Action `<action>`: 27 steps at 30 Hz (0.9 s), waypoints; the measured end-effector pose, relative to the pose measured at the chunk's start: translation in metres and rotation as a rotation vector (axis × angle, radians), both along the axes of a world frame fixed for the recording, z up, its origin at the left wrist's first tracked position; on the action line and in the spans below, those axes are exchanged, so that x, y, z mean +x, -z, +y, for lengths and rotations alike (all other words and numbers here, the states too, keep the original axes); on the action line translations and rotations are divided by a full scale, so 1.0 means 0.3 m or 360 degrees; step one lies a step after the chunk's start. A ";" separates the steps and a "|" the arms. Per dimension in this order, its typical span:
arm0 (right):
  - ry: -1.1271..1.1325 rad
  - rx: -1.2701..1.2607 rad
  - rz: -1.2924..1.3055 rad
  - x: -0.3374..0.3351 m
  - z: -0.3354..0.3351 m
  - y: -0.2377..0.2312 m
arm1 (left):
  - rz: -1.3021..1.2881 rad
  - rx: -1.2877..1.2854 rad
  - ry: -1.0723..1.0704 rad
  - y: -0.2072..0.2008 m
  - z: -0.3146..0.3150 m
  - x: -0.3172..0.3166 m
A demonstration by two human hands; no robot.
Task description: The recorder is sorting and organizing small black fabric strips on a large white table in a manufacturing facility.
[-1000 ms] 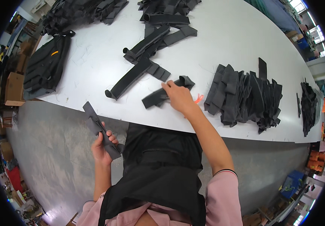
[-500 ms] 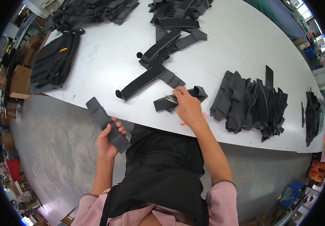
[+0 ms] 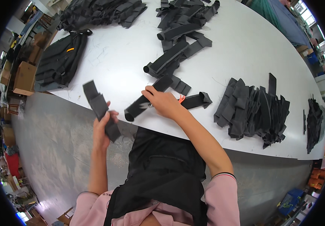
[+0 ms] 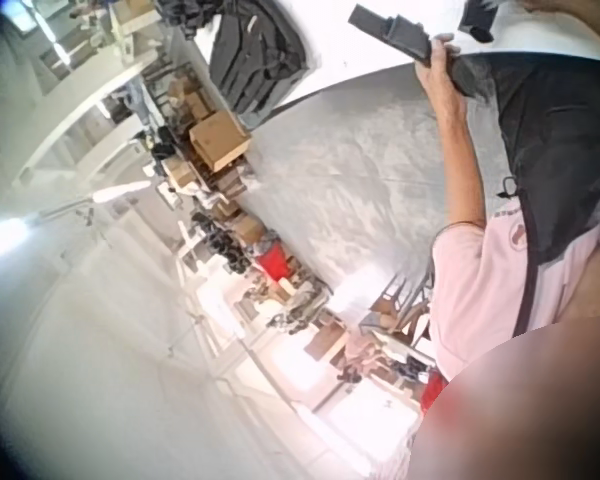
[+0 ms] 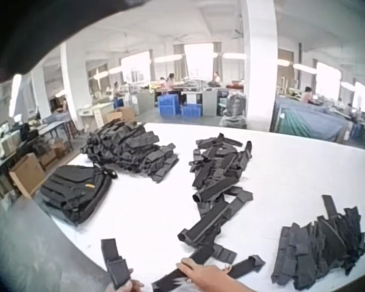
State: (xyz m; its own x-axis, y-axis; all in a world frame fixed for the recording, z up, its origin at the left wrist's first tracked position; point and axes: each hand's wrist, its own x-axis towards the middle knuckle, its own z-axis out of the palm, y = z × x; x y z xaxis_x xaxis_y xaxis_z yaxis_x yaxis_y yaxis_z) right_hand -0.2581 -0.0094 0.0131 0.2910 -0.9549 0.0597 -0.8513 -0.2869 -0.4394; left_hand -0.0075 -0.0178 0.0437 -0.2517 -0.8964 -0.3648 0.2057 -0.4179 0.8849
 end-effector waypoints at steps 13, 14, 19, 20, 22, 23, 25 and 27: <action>-0.0262 -0.0454 -0.0338 0.033 0.310 0.004 | 0.0164 0.0891 0.0577 0.153 0.100 -0.232; -0.0201 -0.0538 -0.0402 0.059 0.327 0.019 | 0.0297 0.0964 0.0544 0.155 0.103 -0.235; 0.0043 -0.0734 -0.0649 0.136 0.323 0.008 | 0.0456 0.0995 0.0324 0.114 0.095 -0.241; 0.0102 -0.0578 -0.0701 0.133 0.342 -0.001 | 0.0456 0.0977 0.0345 0.094 0.097 -0.243; 0.0157 -0.0418 -0.0761 0.138 0.373 -0.020 | 0.0256 0.0803 0.0410 0.095 0.097 -0.223; 0.0203 -0.0374 -0.0900 0.144 0.385 -0.023 | 0.0066 0.0630 0.0470 0.097 0.098 -0.205; 0.0234 -0.0321 -0.1043 0.138 0.417 -0.027 | 0.0103 0.0621 0.0361 0.100 0.116 -0.153; 0.0695 -0.0156 -0.1379 0.120 0.458 -0.026 | 0.0138 0.0614 0.0233 0.113 0.166 -0.101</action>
